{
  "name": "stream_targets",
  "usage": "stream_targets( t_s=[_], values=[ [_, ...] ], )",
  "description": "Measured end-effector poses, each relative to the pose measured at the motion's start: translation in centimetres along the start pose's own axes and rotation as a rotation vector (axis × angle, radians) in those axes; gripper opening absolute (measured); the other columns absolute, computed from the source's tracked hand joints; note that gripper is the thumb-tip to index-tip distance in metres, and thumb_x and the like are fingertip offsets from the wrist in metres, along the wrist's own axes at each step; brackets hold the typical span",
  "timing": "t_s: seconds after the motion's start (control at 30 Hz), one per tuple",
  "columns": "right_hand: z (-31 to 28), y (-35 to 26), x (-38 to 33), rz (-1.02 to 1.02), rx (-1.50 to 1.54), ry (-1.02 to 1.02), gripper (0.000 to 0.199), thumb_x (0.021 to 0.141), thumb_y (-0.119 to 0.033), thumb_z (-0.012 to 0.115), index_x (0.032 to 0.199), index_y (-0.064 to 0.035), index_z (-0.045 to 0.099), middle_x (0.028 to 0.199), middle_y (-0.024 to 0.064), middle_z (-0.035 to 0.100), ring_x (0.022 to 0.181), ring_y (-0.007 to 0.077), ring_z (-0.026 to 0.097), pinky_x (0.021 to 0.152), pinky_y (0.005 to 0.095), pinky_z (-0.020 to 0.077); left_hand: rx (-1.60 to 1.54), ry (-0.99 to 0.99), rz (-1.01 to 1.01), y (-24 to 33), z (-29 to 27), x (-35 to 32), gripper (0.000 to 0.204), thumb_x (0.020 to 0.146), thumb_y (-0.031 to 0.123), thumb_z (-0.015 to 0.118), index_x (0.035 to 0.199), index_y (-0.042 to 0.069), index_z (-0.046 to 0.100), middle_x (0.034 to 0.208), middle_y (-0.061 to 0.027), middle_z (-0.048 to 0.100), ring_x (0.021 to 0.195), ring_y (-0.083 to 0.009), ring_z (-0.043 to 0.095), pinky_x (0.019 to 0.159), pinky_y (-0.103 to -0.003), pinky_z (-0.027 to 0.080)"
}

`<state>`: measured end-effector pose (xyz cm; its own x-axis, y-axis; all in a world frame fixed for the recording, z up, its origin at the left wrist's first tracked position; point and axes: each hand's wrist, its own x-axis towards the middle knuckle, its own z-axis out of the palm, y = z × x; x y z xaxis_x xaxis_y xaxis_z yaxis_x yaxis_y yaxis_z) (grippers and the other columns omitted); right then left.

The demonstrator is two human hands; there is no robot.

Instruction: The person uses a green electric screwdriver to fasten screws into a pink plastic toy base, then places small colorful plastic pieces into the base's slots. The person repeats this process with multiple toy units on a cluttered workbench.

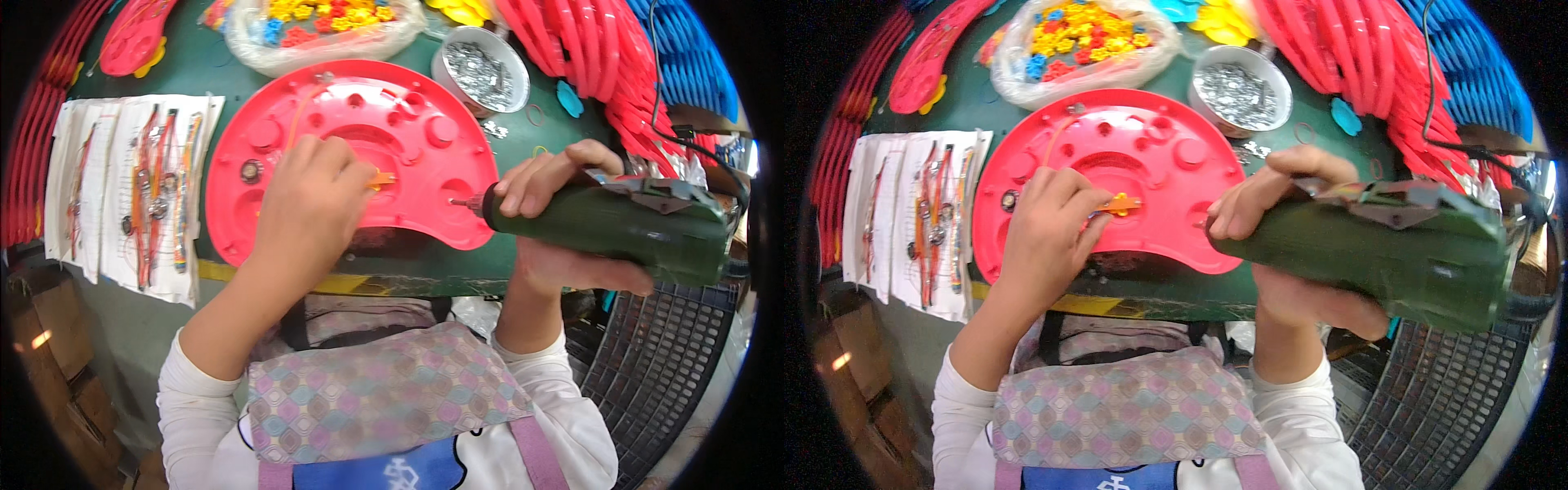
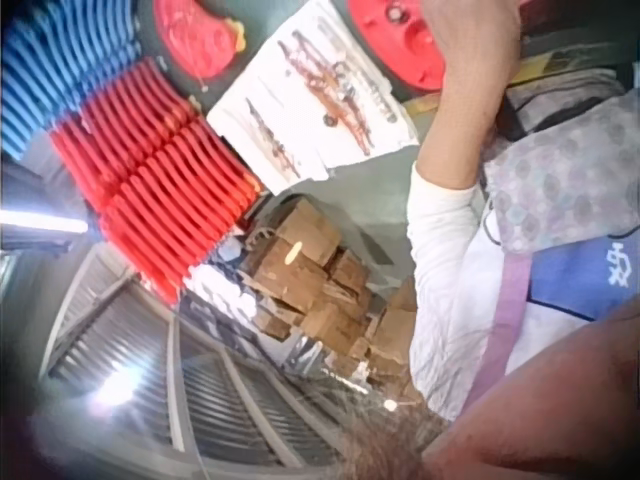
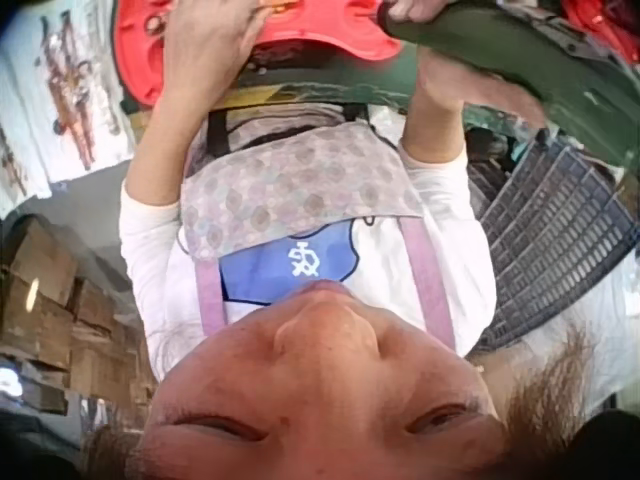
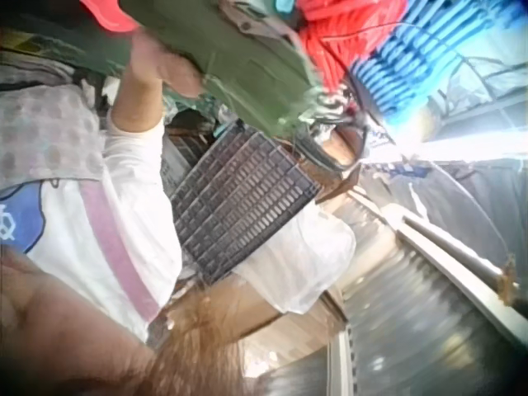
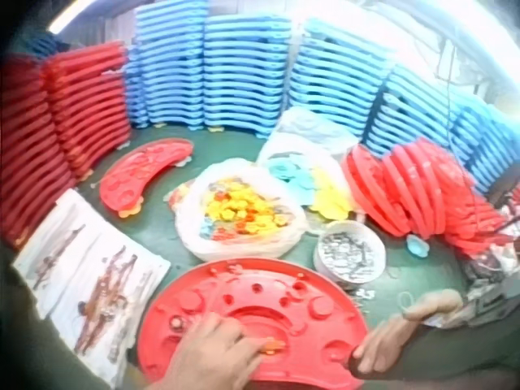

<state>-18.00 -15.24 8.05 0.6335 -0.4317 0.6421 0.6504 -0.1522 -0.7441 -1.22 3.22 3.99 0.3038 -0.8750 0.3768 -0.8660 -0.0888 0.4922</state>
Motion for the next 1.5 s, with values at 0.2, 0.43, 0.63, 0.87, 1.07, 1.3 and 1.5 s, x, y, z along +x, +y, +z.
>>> stream_targets(
  t_s=[0.2,0.43,0.63,0.87,1.07,1.3,1.5],
  values=[
    [-2.2,1.2,-3.8,-0.004,-0.012,0.166,0.121,0.073,-0.099,0.042,0.13,0.0069,0.049,0.077,0.0142,0.064,0.067,0.0278,0.065,0.066,0.0418,0.0563,-0.111,-0.269,0.333,3.2,5.4,1.8,0.044,0.076,0.032,0.083,0.107,0.005,0.067,0.115,-0.0098,0.064,0.116,-0.0303,0.057,0.096,-0.045,0.047],
    [-2.7,2.7,-4.6,0.021,-0.015,0.208,0.12,0.073,-0.098,0.044,0.129,0.0076,0.049,0.077,0.0154,0.064,0.065,0.0271,0.065,0.063,0.0415,0.0573,0.071,-0.327,0.367,3.4,6.2,1.1,0.047,0.077,0.025,0.08,0.119,0.007,0.066,0.135,-0.0048,0.061,0.133,-0.0267,0.05,0.104,-0.044,0.045],
    [-2.0,2.8,-4.7,0.121,0.031,0.332,0.119,0.071,-0.097,0.05,0.127,0.0078,0.049,0.077,0.0154,0.064,0.063,0.0252,0.063,0.062,0.0407,0.0576,0.102,-0.305,0.373,3.5,6.3,1.0,0.042,0.079,0.024,0.076,0.116,0.006,0.068,0.129,-0.0045,0.061,0.13,-0.0255,0.051,0.102,-0.042,0.045],
    [-5.7,5.8,-4.0,-0.022,0.233,-0.26,0.095,0.083,-0.077,0.064,0.137,-0.0008,0.046,0.131,0.024,0.058,0.086,0.0255,0.071,0.08,0.039,0.0594,0.133,-0.244,0.408,3.7,6.7,1.1,0.024,0.084,0.02,0.067,0.103,0.005,0.07,0.11,-0.0055,0.061,0.123,-0.025,0.053,0.098,-0.039,0.046],
    [-4.9,4.7,-3.6,0.084,0.267,-0.016,0.11,0.077,-0.091,0.052,0.139,-0.0002,0.046,0.111,0.0207,0.06,0.073,0.024,0.067,0.071,0.0374,0.0573,0.118,-0.274,0.409,3.9,6.8,1.2,0.031,0.081,0.02,0.07,0.108,0.005,0.068,0.113,-0.0057,0.06,0.125,-0.0258,0.052,0.1,-0.039,0.045],
    [-7.3,-1.7,-1.2,-0.199,0.03,0.368,0.115,0.073,-0.1,0.04,0.13,-0.0001,0.051,0.078,0.0102,0.062,0.067,0.0247,0.063,0.069,0.0432,0.0544,0.105,-0.39,0.314,4.2,6.1,1.5,0.071,0.069,0.022,0.081,0.135,0.008,0.06,0.133,-0.0068,0.057,0.13,-0.0296,0.05,0.105,-0.044,0.044],
    [-9.6,0.9,-2.4,-0.04,-0.394,0.501,0.07,0.093,-0.059,0.067,0.127,-0.0017,0.045,0.086,0.0115,0.063,0.08,0.0271,0.063,0.083,0.0508,0.0539,0.139,-0.408,0.337,4.7,5.2,2.1,0.071,0.067,0.024,0.084,0.13,0.003,0.06,0.13,-0.0084,0.058,0.129,-0.0273,0.049,0.104,-0.042,0.042]
  ],
)
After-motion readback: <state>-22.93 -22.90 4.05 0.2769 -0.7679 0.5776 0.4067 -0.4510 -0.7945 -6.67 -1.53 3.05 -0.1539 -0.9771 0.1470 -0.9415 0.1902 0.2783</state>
